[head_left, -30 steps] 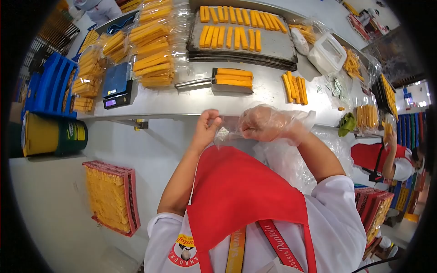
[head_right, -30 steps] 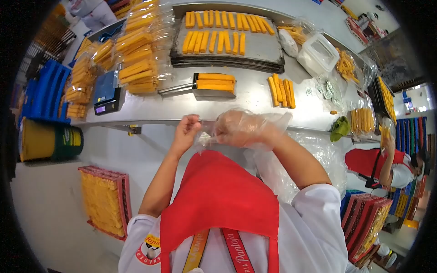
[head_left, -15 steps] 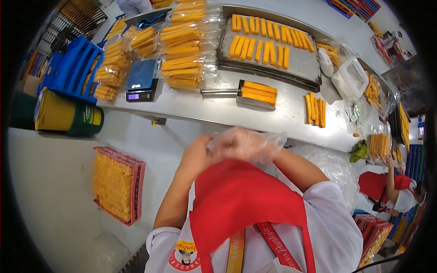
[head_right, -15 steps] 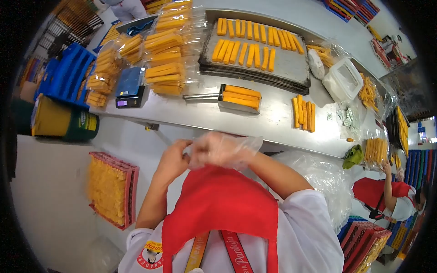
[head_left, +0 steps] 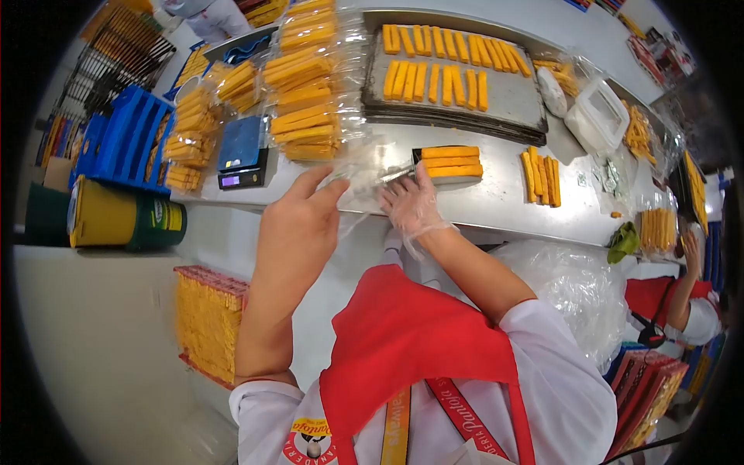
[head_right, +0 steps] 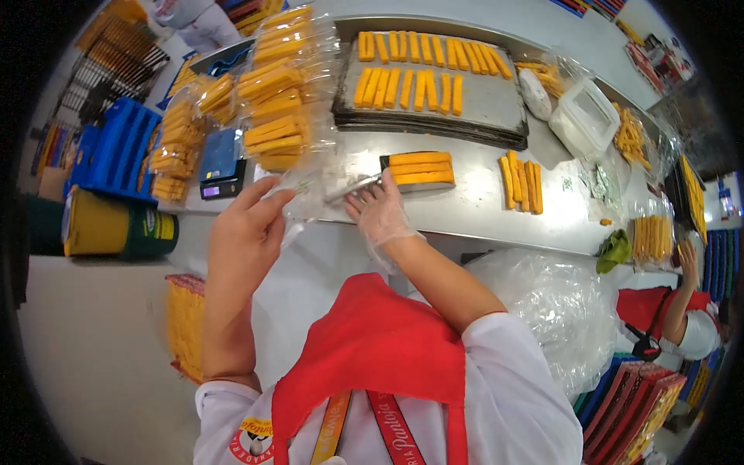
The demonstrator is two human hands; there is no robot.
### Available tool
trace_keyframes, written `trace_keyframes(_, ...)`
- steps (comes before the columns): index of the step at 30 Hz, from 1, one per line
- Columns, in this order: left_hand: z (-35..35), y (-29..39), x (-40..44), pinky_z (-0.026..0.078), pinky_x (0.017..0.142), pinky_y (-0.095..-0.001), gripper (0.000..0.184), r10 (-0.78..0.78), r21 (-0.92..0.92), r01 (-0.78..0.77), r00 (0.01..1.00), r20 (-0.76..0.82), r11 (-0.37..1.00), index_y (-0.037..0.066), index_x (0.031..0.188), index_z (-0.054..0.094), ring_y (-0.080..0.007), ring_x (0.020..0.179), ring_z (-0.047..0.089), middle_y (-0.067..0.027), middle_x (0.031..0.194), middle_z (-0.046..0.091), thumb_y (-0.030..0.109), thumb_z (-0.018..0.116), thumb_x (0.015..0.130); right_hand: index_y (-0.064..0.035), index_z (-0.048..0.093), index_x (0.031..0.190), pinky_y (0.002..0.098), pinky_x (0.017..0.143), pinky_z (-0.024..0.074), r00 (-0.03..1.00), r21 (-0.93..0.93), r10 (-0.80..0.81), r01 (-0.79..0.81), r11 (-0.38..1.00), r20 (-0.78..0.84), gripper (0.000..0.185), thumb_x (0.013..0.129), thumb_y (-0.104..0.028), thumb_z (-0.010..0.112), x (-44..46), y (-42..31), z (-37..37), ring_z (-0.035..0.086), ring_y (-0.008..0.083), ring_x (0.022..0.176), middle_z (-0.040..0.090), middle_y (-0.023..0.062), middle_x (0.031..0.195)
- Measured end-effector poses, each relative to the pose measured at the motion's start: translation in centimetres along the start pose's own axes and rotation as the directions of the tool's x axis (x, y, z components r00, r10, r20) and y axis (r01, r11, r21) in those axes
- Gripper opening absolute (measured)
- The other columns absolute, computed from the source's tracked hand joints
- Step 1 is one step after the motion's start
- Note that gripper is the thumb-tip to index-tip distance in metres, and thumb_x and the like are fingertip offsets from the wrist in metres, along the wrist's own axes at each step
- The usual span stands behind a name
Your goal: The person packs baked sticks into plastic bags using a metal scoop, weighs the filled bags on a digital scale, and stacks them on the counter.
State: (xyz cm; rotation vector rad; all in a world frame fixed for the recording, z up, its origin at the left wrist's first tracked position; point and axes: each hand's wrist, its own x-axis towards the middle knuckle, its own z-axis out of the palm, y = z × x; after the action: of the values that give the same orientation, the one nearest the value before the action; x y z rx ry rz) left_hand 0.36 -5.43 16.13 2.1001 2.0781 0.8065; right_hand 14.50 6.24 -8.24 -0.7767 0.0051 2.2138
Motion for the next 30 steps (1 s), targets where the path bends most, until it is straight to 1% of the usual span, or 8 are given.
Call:
trace_keyframes(2, 1.9, 0.5, 1.6, 0.057, 0.077, -0.0389, 0.029, 0.113, -0.011, -0.112, 0.993, 0.026, 0.994, 0.008, 0.107, 0.074, -0.0343, 0.089, 0.070, -0.0159, 0.118, 0.068, -0.001, 0.063, 0.082, 0.0056, 0.043, 0.136, 0.0433, 0.094, 0.0485, 0.997, -0.056, -0.049, 0.045, 0.997, -0.067, 0.081, 0.091, -0.060, 0.061, -2.3, -1.1, -1.7, 0.055, 0.0320, 0.113, 0.052, 0.0178, 0.131)
trace_keyframes(6, 8.0, 0.4, 4.1, 0.057, 0.077, -0.0406, 0.027, 0.224, 0.091, -0.228, 0.973, 0.054, 0.969, 0.006, 0.105, 0.074, -0.0340, 0.090, 0.071, -0.0153, 0.122, 0.067, 0.001, 0.063, 0.081, 0.0018, 0.054, 0.112, 0.0364, 0.078, 0.0534, 0.958, -0.223, -0.099, 0.038, 0.974, -0.270, 0.056, 0.093, -0.051, 0.058, -7.3, -5.2, -5.6, 0.064, 0.0272, 0.090, 0.061, 0.0158, 0.098)
trace_keyframes(11, 14.4, 0.4, 5.8, 0.057, 0.072, -0.0411, 0.039, 0.357, 0.191, -0.419, 0.889, 0.287, 0.888, 0.002, 0.120, 0.067, -0.0318, 0.082, 0.070, -0.0107, 0.133, 0.062, 0.002, 0.058, 0.081, -0.0015, 0.055, 0.086, 0.0317, 0.051, 0.0466, 0.996, -0.323, 0.087, -0.078, 0.943, 0.012, 0.031, 0.091, -0.032, 0.051, -11.6, -11.8, -11.3, 0.059, 0.0210, 0.058, 0.057, 0.0090, 0.066)
trace_keyframes(12, 14.7, 0.9, 5.8, 0.057, 0.072, -0.0411, 0.039, 0.369, 0.186, -0.429, 0.885, 0.286, 0.884, 0.002, 0.120, 0.067, -0.0318, 0.082, 0.070, -0.0107, 0.133, 0.062, 0.002, 0.058, 0.081, -0.0015, 0.055, 0.086, 0.0317, 0.051, 0.0466, 0.997, -0.321, 0.075, -0.067, 0.945, 0.012, 0.031, 0.091, -0.032, 0.051, -13.2, -12.5, -10.9, 0.059, 0.0210, 0.058, 0.057, 0.0090, 0.066)
trace_keyframes(14, 15.0, 1.6, 5.6, 0.057, 0.070, -0.0405, 0.046, 0.303, 0.208, -0.373, 0.904, 0.302, 0.904, 0.004, 0.126, 0.063, -0.0305, 0.078, 0.068, -0.0081, 0.138, 0.059, -0.001, 0.057, 0.081, -0.0011, 0.055, 0.088, 0.0312, 0.049, 0.0465, 0.927, -0.664, -0.265, 0.024, 0.747, -0.264, 0.026, 0.088, -0.027, 0.053, -17.5, -13.4, -9.3, 0.058, 0.0208, 0.055, 0.059, 0.0117, 0.069)
trace_keyframes(21, 17.4, 3.2, 6.9, 0.057, 0.071, -0.0411, 0.056, 0.403, 0.124, -0.461, 0.856, 0.325, 0.879, 0.005, 0.133, 0.058, -0.0299, 0.081, 0.070, -0.0077, 0.149, 0.050, -0.005, 0.057, 0.078, 0.0005, 0.060, 0.083, 0.0328, 0.047, 0.0462, 0.897, -0.771, -0.384, 0.082, 0.631, -0.219, 0.025, 0.081, -0.024, 0.060, -27.1, -16.7, -7.4, 0.055, 0.0220, 0.047, 0.060, 0.0127, 0.063)
trace_keyframes(23, 18.1, 4.4, 7.2, 0.057, 0.076, -0.0424, 0.060, 0.440, 0.018, -0.478, 0.822, 0.361, 0.878, 0.006, 0.136, 0.056, -0.0330, 0.090, 0.070, -0.0076, 0.152, 0.047, -0.005, 0.057, 0.077, -0.0009, 0.055, 0.098, 0.0349, 0.049, 0.0465, 0.911, -0.749, -0.344, 0.064, 0.659, -0.226, 0.029, 0.082, -0.024, 0.063, -27.4, -16.3, -6.3, 0.057, 0.0211, 0.053, 0.059, 0.0122, 0.070)
trace_keyframes(30, 17.9, 7.4, 7.2, 0.057, 0.086, -0.0429, 0.063, 0.459, -0.145, -0.443, 0.772, 0.440, 0.885, 0.003, 0.139, 0.052, -0.0390, 0.102, 0.067, -0.0166, 0.154, 0.042, -0.005, 0.056, 0.077, 0.0007, 0.059, 0.088, 0.0328, 0.051, 0.0441, 0.913, -0.818, -0.329, -0.008, 0.575, -0.241, 0.027, 0.086, -0.026, 0.063, -26.5, -16.7, -5.0, 0.054, 0.0185, 0.053, 0.057, 0.0079, 0.068)
